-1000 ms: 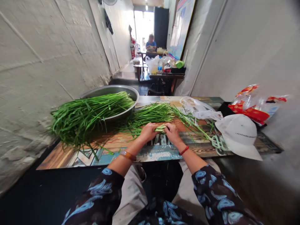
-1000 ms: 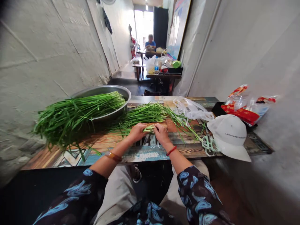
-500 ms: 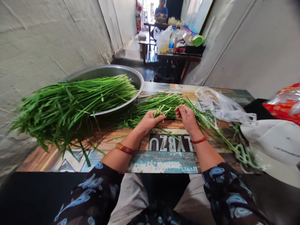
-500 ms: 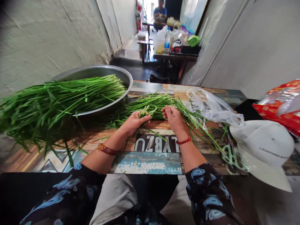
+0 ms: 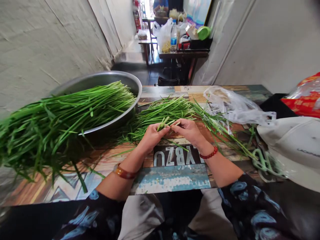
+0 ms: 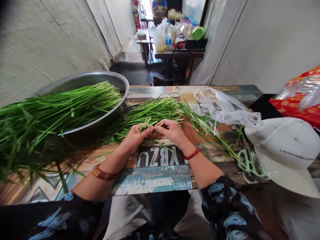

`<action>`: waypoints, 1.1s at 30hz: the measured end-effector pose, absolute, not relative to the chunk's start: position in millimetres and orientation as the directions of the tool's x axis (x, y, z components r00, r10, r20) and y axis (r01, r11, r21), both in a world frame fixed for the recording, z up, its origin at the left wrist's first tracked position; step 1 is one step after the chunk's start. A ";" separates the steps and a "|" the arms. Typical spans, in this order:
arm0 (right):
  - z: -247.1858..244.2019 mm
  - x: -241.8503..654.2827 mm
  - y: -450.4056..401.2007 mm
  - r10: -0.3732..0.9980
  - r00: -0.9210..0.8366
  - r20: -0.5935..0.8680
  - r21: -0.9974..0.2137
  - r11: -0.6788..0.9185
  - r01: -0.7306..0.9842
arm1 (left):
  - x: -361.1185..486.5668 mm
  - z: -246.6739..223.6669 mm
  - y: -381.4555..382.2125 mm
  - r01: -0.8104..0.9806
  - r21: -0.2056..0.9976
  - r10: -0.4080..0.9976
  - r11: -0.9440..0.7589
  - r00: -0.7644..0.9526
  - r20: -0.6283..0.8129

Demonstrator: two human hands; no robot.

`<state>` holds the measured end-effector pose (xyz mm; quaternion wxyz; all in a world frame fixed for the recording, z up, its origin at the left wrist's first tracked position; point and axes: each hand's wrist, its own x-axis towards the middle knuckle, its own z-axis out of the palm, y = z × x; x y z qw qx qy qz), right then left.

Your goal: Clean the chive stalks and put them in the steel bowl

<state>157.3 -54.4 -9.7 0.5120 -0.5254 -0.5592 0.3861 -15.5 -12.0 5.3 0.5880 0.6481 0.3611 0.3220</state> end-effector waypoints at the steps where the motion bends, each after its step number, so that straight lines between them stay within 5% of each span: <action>1: -9.8 157.4 -54.2 0.980 0.086 0.178 -0.964 0.156 0.217 | -15.1 5.1 -12.2 0.088 0.995 0.853 -0.053 0.521 0.000; 11: -8.0 154.5 -54.1 0.893 0.250 0.375 -0.843 0.216 0.493 | -12.0 0.7 -12.9 0.292 0.872 0.873 -0.392 0.417 0.253; 17: -18.9 189.1 -48.2 0.826 0.461 0.325 -0.911 0.142 0.387 | -15.6 -1.1 -13.4 0.299 0.874 0.879 -0.383 0.410 0.245; 33: -3.3 162.4 -57.6 0.859 0.110 0.500 -0.747 0.364 0.557 | -16.5 -0.3 -15.0 0.252 0.859 0.809 -0.445 0.524 0.266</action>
